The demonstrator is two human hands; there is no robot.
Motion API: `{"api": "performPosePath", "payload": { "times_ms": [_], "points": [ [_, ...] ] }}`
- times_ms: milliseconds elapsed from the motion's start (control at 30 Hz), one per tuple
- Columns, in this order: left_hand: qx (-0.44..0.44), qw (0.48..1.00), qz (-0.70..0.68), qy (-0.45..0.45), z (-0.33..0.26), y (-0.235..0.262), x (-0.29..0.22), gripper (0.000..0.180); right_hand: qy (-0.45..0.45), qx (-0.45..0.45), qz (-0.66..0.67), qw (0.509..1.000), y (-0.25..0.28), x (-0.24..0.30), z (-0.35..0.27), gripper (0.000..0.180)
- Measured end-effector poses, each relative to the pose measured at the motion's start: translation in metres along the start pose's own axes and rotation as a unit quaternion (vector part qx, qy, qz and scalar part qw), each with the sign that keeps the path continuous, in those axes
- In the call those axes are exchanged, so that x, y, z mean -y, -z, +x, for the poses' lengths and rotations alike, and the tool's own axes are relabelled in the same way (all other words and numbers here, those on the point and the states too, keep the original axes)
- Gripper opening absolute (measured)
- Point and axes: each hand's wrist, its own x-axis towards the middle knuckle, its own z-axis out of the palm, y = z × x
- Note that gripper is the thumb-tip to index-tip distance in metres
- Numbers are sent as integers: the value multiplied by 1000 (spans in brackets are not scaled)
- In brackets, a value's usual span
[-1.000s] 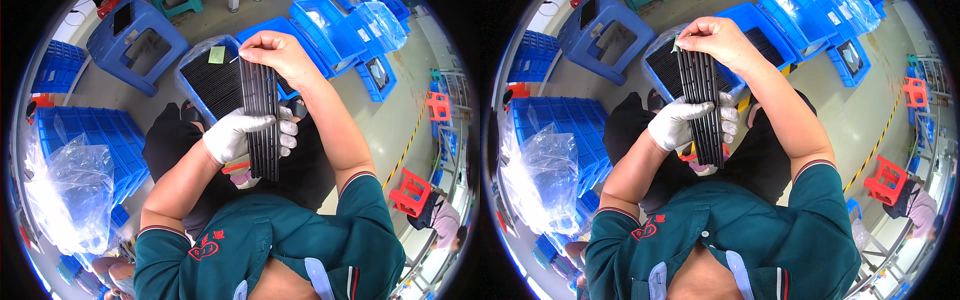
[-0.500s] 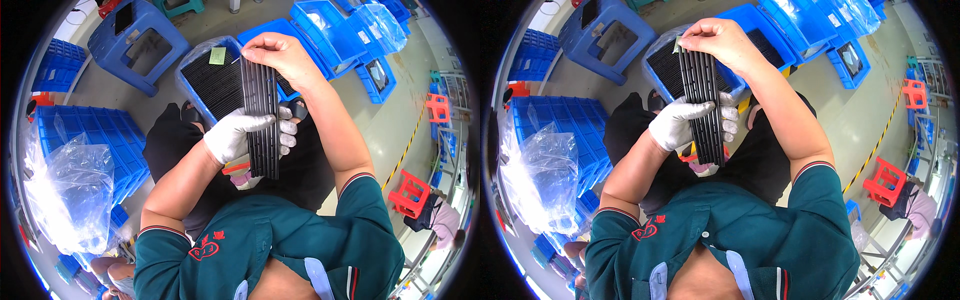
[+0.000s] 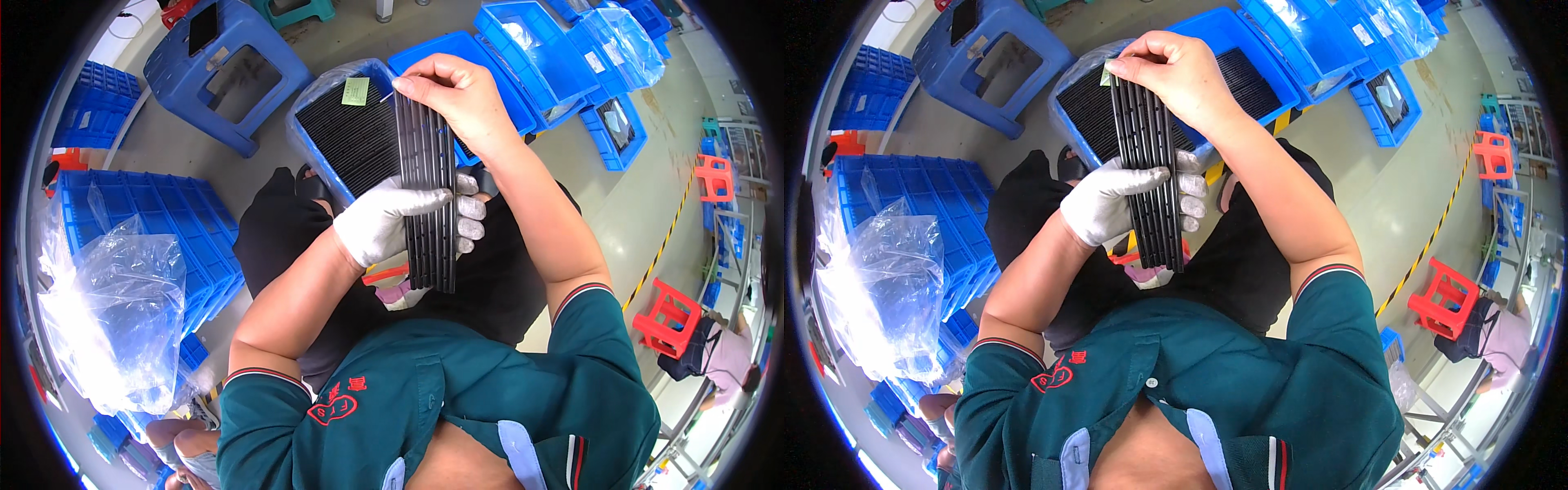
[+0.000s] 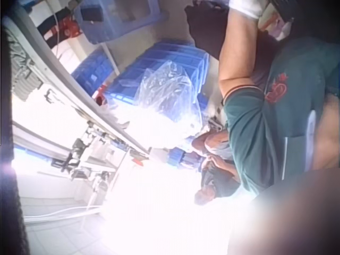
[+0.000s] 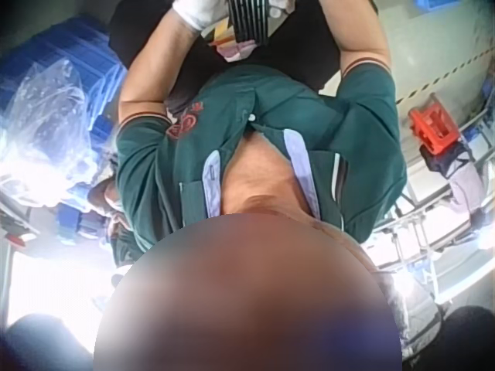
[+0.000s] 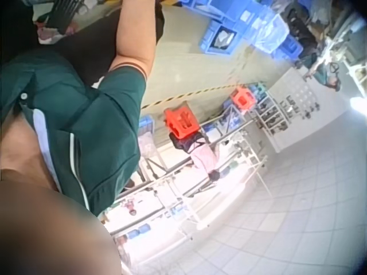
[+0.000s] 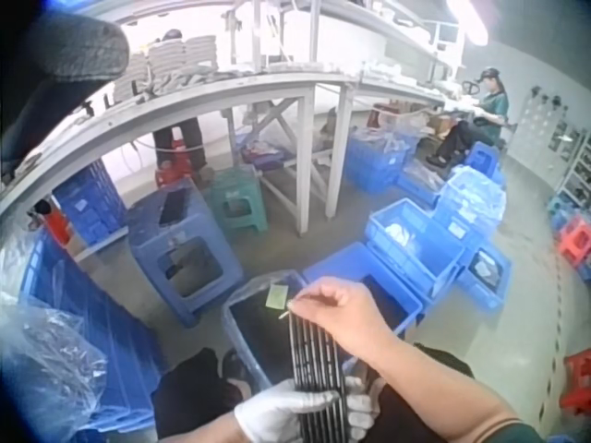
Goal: Organizing and inspecting a stack of black metal strips in a manufacturing setting.
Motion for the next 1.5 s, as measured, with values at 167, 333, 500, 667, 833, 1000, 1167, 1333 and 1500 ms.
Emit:
{"api": "performPosePath", "payload": {
  "times_ms": [167,333,500,667,833,1000,1167,1333,1500],
  "points": [
    [-16,1000,20,-5,-1,-2,-2,47,47,-27,-80,995,-4,0,0,14],
    [-21,1000,15,-11,0,2,-2,48,24,-14,13,1000,-2,-3,4,14],
    [-24,1000,11,-16,0,-1,-4,50,35,-15,25,999,5,-10,8,17],
    [-25,1000,4,-14,1,0,-3,50,33,-30,6,999,2,-10,7,16],
    [-8,1000,6,-15,0,-1,-5,50,-2,-33,30,999,-1,-5,6,15],
    [-4,1000,10,-17,1,1,-3,51,12,-34,45,998,-3,-4,4,17],
    [-14,1000,-1,-16,1,1,-3,48,7,-27,65,998,-6,-3,3,17],
    [-25,999,2,-40,2,5,-4,41,19,-38,50,998,0,-2,4,14],
    [-47,998,25,-40,2,7,-4,39,18,-38,34,999,-3,-3,5,12]
  ]
}}
